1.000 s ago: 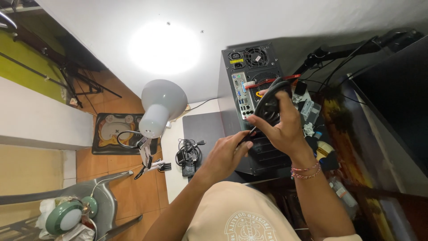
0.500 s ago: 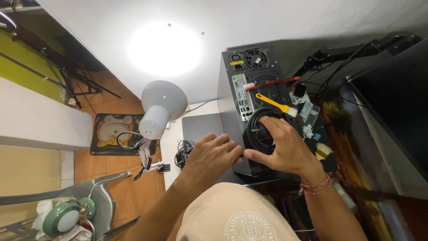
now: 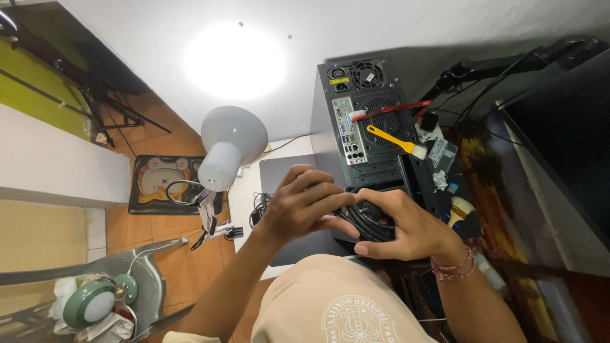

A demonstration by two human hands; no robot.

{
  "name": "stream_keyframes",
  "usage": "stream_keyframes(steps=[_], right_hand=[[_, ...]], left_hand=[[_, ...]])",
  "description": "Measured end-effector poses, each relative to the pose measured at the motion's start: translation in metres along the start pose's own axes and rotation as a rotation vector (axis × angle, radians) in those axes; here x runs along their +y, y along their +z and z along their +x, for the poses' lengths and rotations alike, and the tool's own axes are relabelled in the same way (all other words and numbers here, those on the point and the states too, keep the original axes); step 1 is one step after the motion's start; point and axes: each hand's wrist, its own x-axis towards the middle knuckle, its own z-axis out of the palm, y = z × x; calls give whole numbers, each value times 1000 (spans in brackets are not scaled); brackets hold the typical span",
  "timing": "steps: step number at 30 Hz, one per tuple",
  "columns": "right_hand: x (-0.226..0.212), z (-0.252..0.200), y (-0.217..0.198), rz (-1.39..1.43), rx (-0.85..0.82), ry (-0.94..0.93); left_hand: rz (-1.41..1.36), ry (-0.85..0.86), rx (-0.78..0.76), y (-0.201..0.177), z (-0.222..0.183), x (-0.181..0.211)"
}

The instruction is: The person cleans a desktop computer case with brushes, brushing the rear ports and fan grille, then handles a power cable and a small component, and finally brushes the case's side panel and vent holes before repositioning the case on the desk.

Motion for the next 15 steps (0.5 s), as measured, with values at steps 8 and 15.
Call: stream_keyframes(steps=[8,15], right_hand=[[34,12,37,508,-26,-99],[22,40,84,1036,-57,-27]], left_hand=[[-304,-292,161,22,-20,9],[-579,-531,416,50,-72,2]])
